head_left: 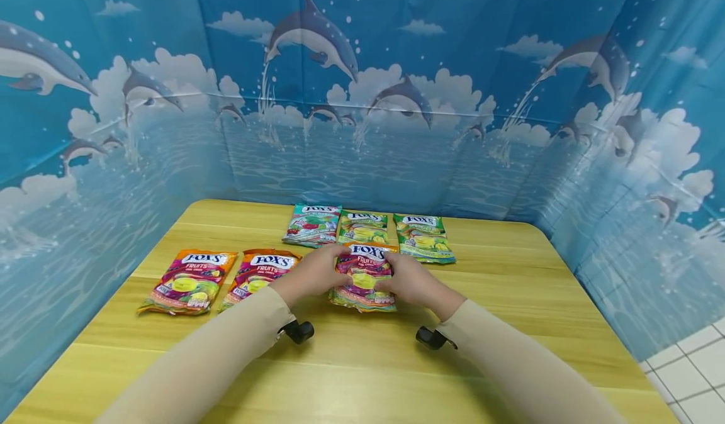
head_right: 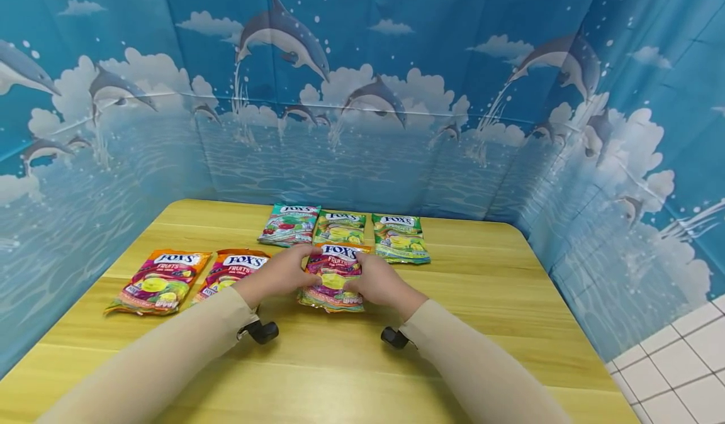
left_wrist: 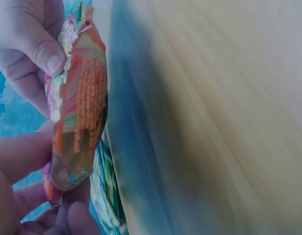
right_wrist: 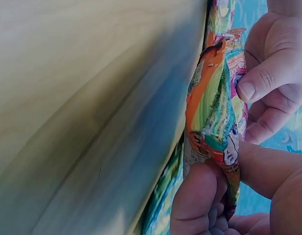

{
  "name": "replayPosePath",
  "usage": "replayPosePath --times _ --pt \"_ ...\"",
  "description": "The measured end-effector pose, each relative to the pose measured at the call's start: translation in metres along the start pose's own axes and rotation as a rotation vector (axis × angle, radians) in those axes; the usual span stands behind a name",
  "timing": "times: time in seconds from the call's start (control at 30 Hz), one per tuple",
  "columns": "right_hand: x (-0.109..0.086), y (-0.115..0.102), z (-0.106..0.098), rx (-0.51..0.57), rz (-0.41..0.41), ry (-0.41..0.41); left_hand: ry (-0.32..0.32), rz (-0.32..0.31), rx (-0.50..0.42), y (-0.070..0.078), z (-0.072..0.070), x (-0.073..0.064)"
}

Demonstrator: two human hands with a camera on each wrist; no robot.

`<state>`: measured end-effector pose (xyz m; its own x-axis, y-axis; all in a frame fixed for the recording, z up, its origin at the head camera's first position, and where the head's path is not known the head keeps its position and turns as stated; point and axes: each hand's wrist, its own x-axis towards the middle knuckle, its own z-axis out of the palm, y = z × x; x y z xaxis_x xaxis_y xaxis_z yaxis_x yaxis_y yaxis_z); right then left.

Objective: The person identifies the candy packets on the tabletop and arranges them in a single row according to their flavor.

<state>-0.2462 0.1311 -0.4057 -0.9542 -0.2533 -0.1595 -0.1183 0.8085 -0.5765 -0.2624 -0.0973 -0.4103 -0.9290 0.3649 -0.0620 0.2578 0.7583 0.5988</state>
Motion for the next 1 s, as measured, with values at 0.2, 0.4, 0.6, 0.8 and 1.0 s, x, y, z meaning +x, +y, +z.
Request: replayPosePath --times 0.2,0.4,0.6,0.8,1.0 --pt "0.01 -0.01 0.013 0.024 -0.013 -0.042 -0.019 -0.054 0.015 -0.016 -0.008 -0.005" --pt "0.019 -0.016 0.026 0.002 -0.041 -0.057 -0.044 -0.075 0.046 -0.027 -0.014 -0.008" --pt "0.026 -0.019 0.035 -0.036 -0.077 -0.088 -0.089 -0.089 0.084 -0.035 -0.019 -0.013" --pt "0.031 -0.02 0.039 -0.07 -0.11 -0.138 -0.135 -0.107 0.125 -0.04 -0.025 -0.018" --pt "0.034 -0.018 0.038 -0.118 -0.137 -0.193 -0.172 -0.114 0.175 -0.04 -0.027 -0.017"
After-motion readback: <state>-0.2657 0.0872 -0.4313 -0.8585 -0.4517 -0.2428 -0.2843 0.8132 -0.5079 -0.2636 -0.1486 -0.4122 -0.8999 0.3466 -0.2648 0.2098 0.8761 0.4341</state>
